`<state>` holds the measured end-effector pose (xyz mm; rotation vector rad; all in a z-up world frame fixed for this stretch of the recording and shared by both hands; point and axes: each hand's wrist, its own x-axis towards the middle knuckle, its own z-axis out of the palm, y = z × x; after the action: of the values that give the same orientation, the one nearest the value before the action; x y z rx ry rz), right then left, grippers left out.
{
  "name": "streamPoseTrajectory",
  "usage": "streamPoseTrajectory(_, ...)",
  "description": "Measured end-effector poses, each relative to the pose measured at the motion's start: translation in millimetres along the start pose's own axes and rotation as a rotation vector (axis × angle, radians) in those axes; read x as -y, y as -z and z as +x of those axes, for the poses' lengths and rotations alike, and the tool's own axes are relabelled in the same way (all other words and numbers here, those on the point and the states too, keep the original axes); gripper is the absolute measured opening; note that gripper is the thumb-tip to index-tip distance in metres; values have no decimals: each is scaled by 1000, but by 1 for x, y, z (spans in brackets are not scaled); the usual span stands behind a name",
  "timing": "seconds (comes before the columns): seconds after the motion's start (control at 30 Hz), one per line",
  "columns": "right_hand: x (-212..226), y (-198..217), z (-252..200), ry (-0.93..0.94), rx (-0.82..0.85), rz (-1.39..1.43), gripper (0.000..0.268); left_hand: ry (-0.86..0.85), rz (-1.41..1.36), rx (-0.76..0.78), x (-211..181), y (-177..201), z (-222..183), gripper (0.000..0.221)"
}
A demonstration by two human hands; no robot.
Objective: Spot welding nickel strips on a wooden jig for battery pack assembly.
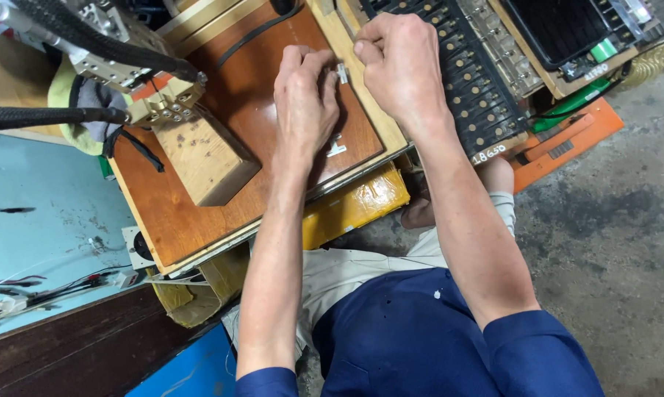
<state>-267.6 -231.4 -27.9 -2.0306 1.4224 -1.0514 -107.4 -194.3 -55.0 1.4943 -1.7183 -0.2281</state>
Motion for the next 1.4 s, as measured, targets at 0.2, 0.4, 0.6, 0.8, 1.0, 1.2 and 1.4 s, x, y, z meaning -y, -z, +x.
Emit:
streamPoseTrajectory(0.2,16,21,-8,-22,130,184,14,36,103,578,-2,15,33,41)
streamPoseTrajectory(0.4,33,41,-20,44,120,355,23,155,103,581,-6,15,40,28)
streamPoseTrajectory(0.6,52,36,-33,14,171,532,14,-55,-167,114,-56,90,-12,9)
streamPoseTrajectory(0.8,82,0,-36,217,311,536,23,72,6,19,-24,182,-59,19)
streamPoseTrajectory(1.0,120,-50,-34,160,359,623,25,245,92,151,8,209,-59,23)
streamPoseTrajectory(1.2,135,-76,-38,172,373,632,20,-10,210,-83,12,201,-80,18)
streamPoseTrajectory(1.4,142,-79,-42,298,324,534,15,234,-160,-162,21,191,-104,22)
